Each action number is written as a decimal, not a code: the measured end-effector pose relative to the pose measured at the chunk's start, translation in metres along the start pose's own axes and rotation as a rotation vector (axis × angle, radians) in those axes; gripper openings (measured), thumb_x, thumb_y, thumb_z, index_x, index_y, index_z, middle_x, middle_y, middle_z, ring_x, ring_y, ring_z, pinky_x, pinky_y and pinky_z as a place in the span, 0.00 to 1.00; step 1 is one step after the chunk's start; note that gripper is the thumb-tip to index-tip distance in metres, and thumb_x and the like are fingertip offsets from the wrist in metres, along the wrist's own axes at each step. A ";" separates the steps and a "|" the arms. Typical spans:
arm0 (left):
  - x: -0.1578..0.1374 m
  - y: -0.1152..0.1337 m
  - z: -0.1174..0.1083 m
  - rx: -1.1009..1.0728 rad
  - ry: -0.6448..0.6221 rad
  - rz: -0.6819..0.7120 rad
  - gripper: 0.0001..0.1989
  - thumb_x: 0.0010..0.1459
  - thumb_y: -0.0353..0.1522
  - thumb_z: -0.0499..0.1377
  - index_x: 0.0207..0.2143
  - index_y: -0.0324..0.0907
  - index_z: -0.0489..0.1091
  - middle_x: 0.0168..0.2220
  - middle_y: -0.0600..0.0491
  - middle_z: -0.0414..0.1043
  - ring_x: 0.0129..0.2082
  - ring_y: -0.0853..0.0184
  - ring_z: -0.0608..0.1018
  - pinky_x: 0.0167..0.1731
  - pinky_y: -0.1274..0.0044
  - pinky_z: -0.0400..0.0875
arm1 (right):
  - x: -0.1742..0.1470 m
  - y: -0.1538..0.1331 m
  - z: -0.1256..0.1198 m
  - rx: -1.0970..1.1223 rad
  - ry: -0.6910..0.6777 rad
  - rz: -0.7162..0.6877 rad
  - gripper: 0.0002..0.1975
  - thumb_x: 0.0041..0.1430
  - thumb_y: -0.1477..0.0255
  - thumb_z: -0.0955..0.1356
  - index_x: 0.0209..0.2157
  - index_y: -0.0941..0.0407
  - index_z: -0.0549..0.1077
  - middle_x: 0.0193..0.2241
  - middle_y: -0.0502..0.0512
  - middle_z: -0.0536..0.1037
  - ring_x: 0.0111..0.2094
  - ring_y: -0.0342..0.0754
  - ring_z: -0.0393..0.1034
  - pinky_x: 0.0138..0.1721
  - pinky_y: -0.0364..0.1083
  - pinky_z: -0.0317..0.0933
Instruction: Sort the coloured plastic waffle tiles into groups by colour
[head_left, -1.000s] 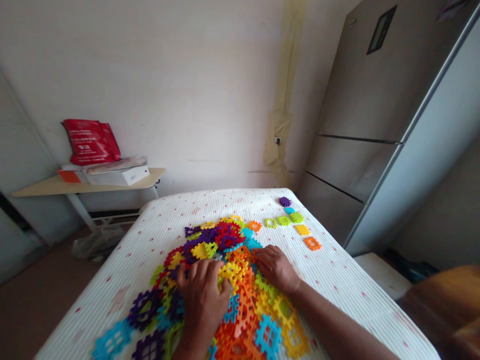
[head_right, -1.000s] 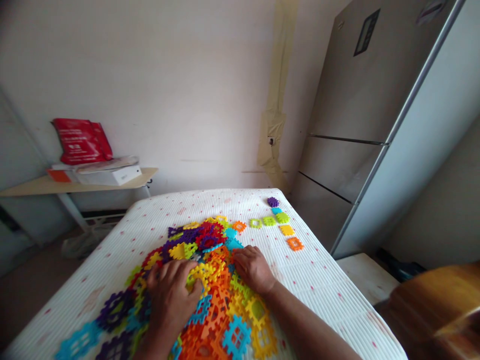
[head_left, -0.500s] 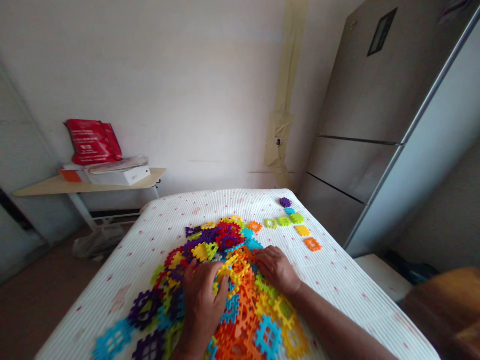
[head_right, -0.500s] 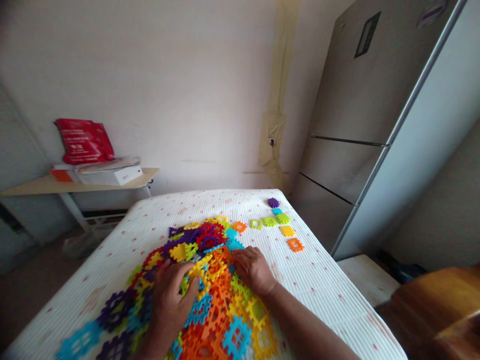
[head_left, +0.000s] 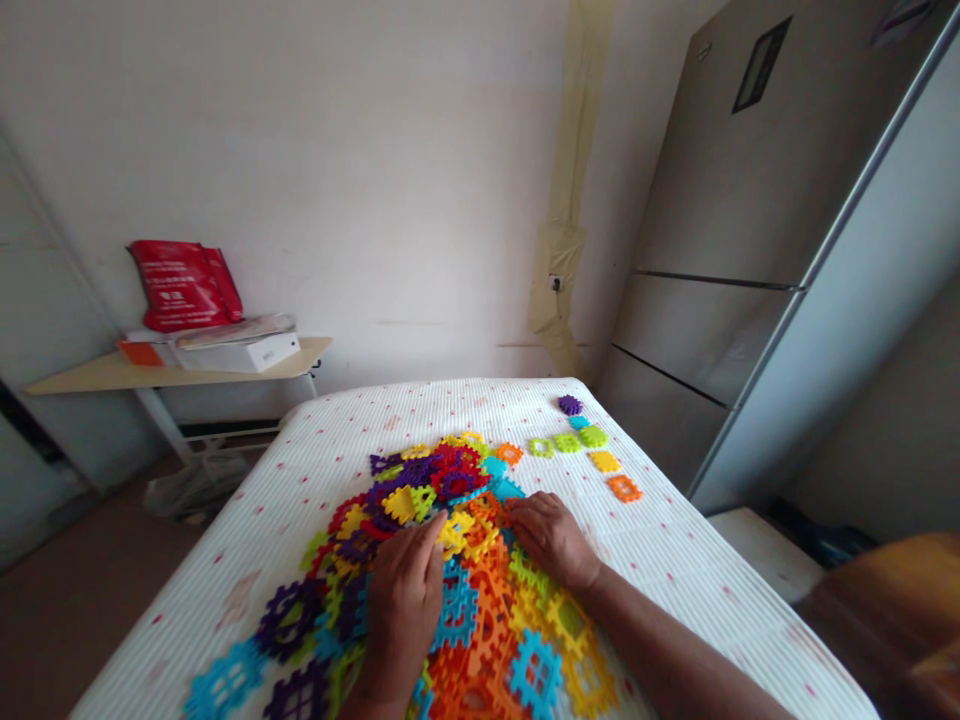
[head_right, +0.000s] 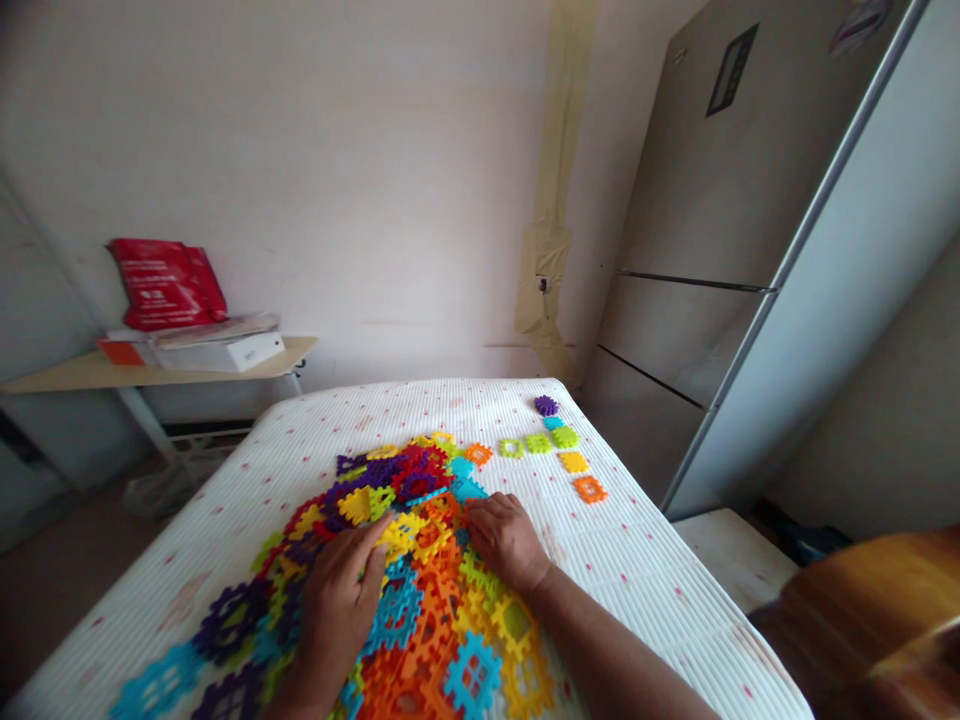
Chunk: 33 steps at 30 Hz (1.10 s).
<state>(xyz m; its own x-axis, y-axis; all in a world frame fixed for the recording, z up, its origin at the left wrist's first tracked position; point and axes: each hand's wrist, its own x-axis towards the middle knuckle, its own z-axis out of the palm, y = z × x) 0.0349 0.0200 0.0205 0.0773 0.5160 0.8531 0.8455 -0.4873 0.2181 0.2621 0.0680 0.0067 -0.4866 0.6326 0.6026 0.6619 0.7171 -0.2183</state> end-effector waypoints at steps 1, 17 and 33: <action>0.000 0.000 0.000 0.007 -0.002 -0.006 0.15 0.59 0.27 0.51 0.46 0.42 0.71 0.34 0.49 0.77 0.33 0.66 0.77 0.35 0.74 0.72 | 0.000 0.000 0.000 -0.004 -0.002 0.001 0.12 0.65 0.71 0.59 0.36 0.55 0.72 0.37 0.57 0.78 0.36 0.47 0.69 0.38 0.47 0.60; -0.001 -0.002 -0.004 0.064 -0.011 -0.023 0.14 0.59 0.30 0.53 0.46 0.44 0.72 0.30 0.51 0.78 0.28 0.67 0.78 0.32 0.76 0.70 | -0.001 0.001 0.002 -0.014 0.008 -0.012 0.11 0.65 0.72 0.59 0.37 0.55 0.72 0.38 0.58 0.78 0.37 0.47 0.70 0.39 0.48 0.61; -0.003 -0.004 -0.007 0.046 0.041 -0.094 0.11 0.59 0.30 0.54 0.42 0.40 0.72 0.34 0.49 0.80 0.30 0.67 0.80 0.33 0.79 0.72 | -0.001 0.002 0.002 0.016 0.006 -0.024 0.10 0.64 0.72 0.59 0.37 0.56 0.72 0.37 0.57 0.77 0.36 0.47 0.69 0.39 0.48 0.60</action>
<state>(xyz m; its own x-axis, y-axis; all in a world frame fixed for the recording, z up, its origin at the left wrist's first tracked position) 0.0282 0.0155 0.0205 -0.0244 0.5278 0.8490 0.8717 -0.4046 0.2765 0.2630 0.0693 0.0037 -0.4989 0.6137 0.6120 0.6412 0.7364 -0.2158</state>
